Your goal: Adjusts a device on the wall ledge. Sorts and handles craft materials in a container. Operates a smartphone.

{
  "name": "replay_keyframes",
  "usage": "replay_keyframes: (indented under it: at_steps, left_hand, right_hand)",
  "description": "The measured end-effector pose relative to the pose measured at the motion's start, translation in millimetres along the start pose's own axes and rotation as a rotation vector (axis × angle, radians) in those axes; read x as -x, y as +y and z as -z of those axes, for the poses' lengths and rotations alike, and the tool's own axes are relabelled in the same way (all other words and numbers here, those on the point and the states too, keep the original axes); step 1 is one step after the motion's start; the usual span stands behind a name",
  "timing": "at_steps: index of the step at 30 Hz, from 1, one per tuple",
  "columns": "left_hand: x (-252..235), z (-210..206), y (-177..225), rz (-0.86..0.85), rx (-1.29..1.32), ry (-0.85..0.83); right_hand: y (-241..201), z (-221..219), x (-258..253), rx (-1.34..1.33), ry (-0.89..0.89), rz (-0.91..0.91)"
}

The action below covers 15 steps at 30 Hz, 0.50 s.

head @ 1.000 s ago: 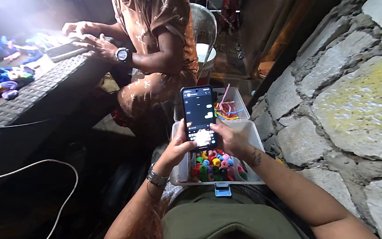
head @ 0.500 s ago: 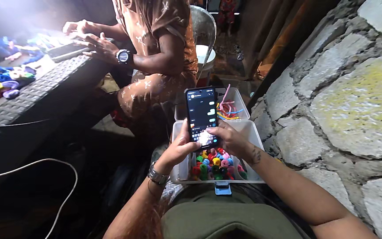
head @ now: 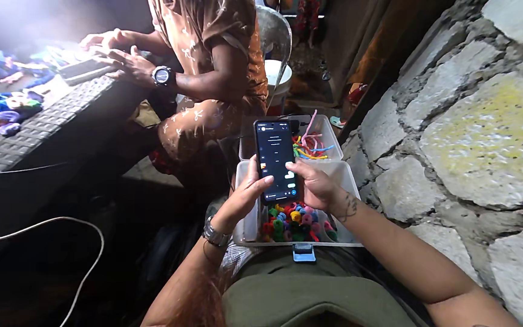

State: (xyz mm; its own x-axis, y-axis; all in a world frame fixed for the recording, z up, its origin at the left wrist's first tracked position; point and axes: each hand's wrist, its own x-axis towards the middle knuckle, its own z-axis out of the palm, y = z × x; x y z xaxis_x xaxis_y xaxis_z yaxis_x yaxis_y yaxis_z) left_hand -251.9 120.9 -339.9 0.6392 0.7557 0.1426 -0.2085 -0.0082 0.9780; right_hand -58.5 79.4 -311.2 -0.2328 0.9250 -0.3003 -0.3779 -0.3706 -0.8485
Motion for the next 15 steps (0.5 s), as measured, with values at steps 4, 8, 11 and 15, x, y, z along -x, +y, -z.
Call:
replay_keyframes:
  at_steps: [4,8,11,15]
  left_hand:
    - [-3,-5,4,0.068,-0.034,0.120]
    - [-4,0,1,-0.229,-0.063,0.408]
    - [-2,6,-1,-0.425,-0.034,0.585]
    - [4,8,-6,-0.470,-0.060,0.606]
  right_hand:
    - [2,5,0,-0.097,-0.092,-0.013]
    - [6,4,-1,-0.205,-0.105,-0.139]
    - [19,1,-1,-0.147,-0.162,-0.267]
    - [29,-6,-2,-0.135,-0.109,-0.388]
